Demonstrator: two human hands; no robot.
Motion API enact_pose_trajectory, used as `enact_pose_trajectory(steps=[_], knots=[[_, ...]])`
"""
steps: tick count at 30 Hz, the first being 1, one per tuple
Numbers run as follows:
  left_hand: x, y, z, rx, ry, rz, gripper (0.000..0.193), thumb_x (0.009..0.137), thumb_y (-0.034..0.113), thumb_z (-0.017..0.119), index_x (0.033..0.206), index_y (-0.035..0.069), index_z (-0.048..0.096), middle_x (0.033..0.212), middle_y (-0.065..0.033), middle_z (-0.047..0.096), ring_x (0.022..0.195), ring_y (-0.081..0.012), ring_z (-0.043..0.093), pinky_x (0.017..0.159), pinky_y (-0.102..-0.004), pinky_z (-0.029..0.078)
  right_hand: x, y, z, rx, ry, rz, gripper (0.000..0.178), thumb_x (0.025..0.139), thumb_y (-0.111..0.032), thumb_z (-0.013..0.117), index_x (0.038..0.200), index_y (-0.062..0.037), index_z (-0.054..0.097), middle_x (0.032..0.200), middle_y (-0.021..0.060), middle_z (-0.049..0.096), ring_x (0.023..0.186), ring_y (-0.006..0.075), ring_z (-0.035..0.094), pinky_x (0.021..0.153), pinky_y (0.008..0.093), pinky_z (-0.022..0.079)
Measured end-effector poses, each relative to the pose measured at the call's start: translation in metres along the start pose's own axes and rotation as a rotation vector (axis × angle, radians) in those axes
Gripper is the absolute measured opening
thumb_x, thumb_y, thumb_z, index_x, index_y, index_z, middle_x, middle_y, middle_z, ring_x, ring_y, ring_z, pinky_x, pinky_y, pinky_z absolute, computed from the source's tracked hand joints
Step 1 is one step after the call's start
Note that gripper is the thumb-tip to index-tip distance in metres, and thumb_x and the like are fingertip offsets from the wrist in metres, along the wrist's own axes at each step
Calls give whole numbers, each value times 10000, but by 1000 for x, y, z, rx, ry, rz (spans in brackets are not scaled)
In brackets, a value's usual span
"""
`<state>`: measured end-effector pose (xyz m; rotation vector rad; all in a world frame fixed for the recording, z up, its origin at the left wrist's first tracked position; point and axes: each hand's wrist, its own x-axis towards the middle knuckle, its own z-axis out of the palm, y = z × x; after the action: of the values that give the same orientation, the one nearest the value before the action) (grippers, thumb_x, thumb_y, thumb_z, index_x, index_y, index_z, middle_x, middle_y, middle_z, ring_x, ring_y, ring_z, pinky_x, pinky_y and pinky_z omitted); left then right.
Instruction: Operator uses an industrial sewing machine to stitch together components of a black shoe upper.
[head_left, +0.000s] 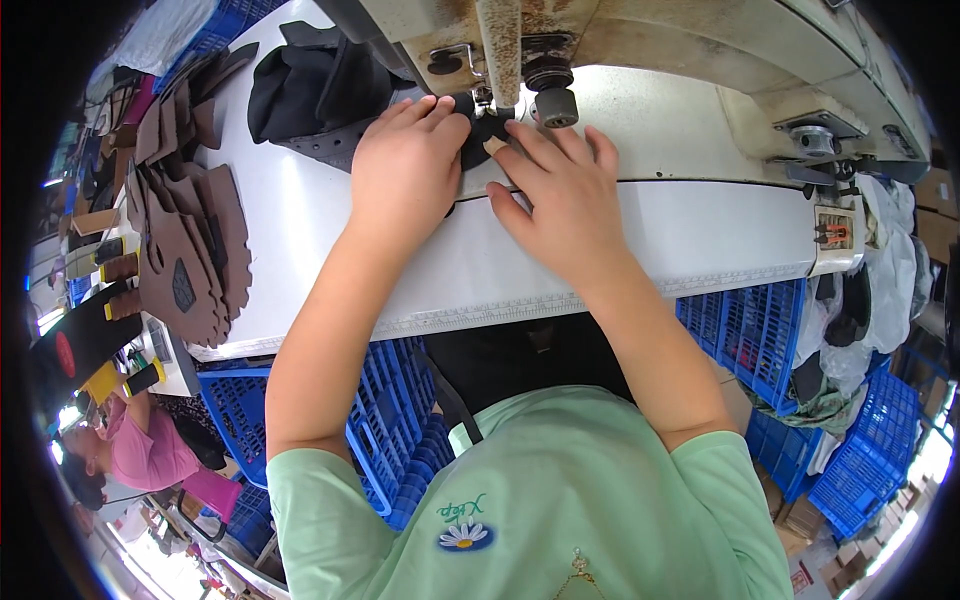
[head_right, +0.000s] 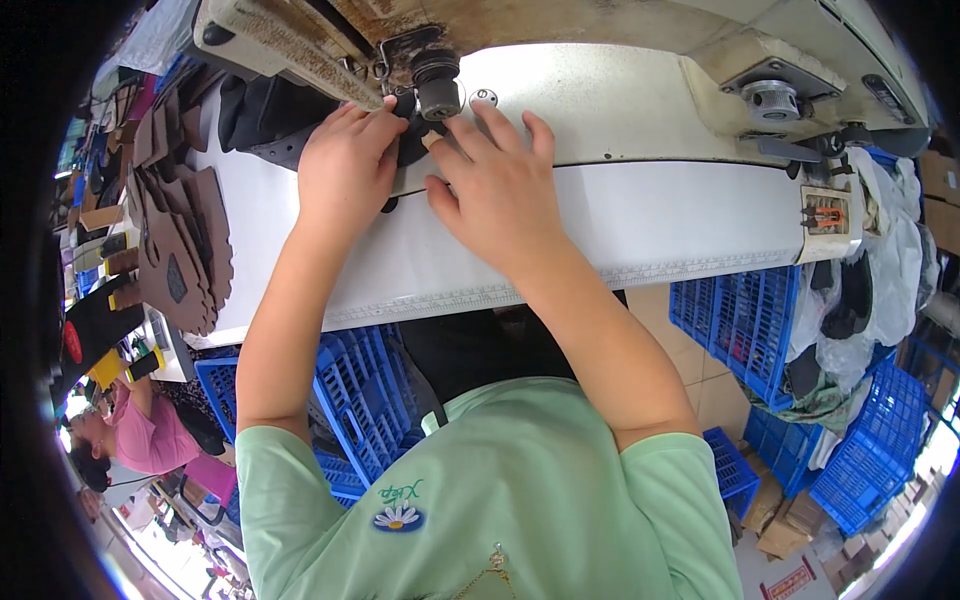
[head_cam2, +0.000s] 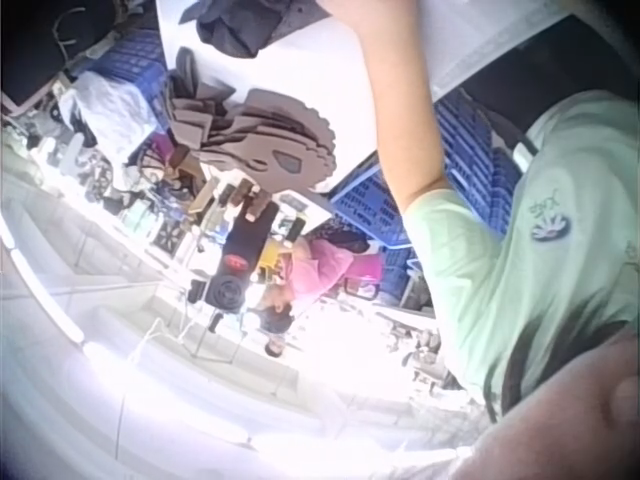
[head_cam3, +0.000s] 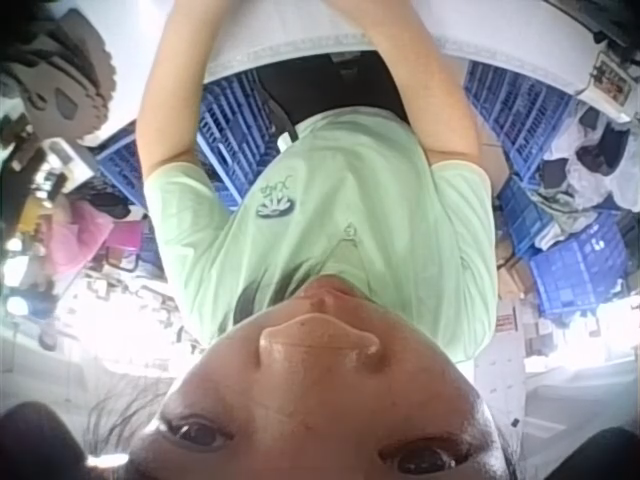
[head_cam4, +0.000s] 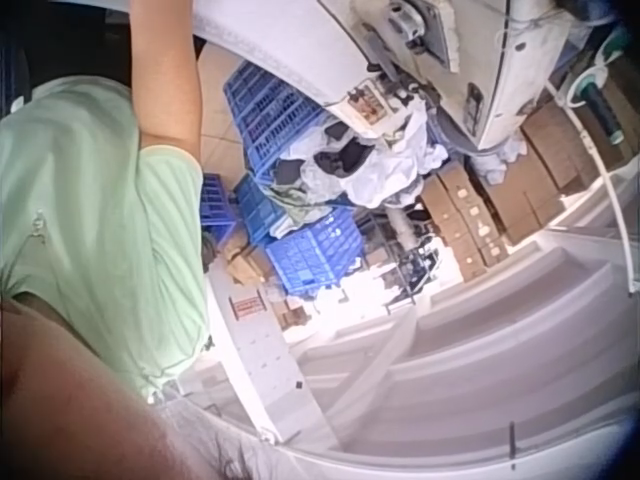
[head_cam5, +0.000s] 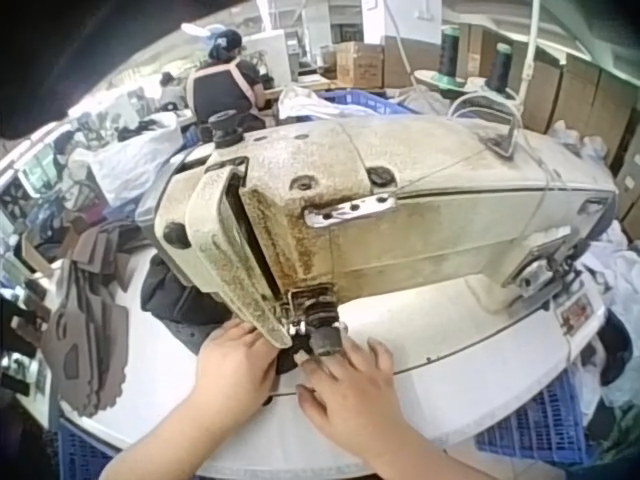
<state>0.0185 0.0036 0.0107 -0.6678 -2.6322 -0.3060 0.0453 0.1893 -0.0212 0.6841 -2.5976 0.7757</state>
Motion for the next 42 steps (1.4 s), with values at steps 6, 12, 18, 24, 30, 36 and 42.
enact_pose_trajectory(steps=[6,12,18,24,30,36,42], knots=[[-2,11,3,73,29,-22,176,714,43,638,889,40,653,1098,-166,714,1097,-308,656,1004,-433,487,1,-2,0,-17,7,27,391,772,-281,724,1114,-95,701,1229,52,647,1287,268,499,1062,592,280],[0,17,12,131,37,-67,190,698,59,634,881,12,656,1104,-174,714,1076,-309,669,993,-419,494,2,-1,0,-29,-17,52,445,772,-309,724,1147,-73,680,1263,62,638,1320,272,473,1069,610,274],[-1,18,16,141,38,-101,207,702,88,638,889,4,667,1090,-178,718,1067,-318,673,978,-415,500,2,-1,2,-38,-22,56,463,782,-324,710,1164,-66,667,1281,75,627,1328,281,462,1070,622,270],[-2,18,17,131,72,-83,199,699,97,648,878,10,654,1085,-182,714,1056,-322,671,978,-420,497,2,-2,1,-32,-34,55,477,786,-321,707,1190,-72,655,1303,65,613,1322,290,466,1072,618,270],[-18,29,0,46,30,-122,303,781,68,641,1080,34,684,1209,-160,673,1203,-302,597,1072,-445,423,1,1,4,-72,-34,15,505,815,-329,693,1252,-84,628,1337,60,598,1325,304,463,1091,605,258],[-74,31,-40,-113,153,-112,331,788,2,665,1114,52,687,1264,-155,647,1223,-337,582,1077,-438,422,2,4,3,-88,-19,-21,474,828,-289,687,1262,-109,630,1356,87,580,1328,331,454,1107,560,272],[-107,-7,-43,-578,362,-689,420,850,34,629,1265,-15,585,1334,-193,591,1257,-321,559,1065,-399,435,5,-40,2,136,58,-65,415,788,-170,705,1190,-74,662,1266,110,597,1197,331,528,1029,479,380]])
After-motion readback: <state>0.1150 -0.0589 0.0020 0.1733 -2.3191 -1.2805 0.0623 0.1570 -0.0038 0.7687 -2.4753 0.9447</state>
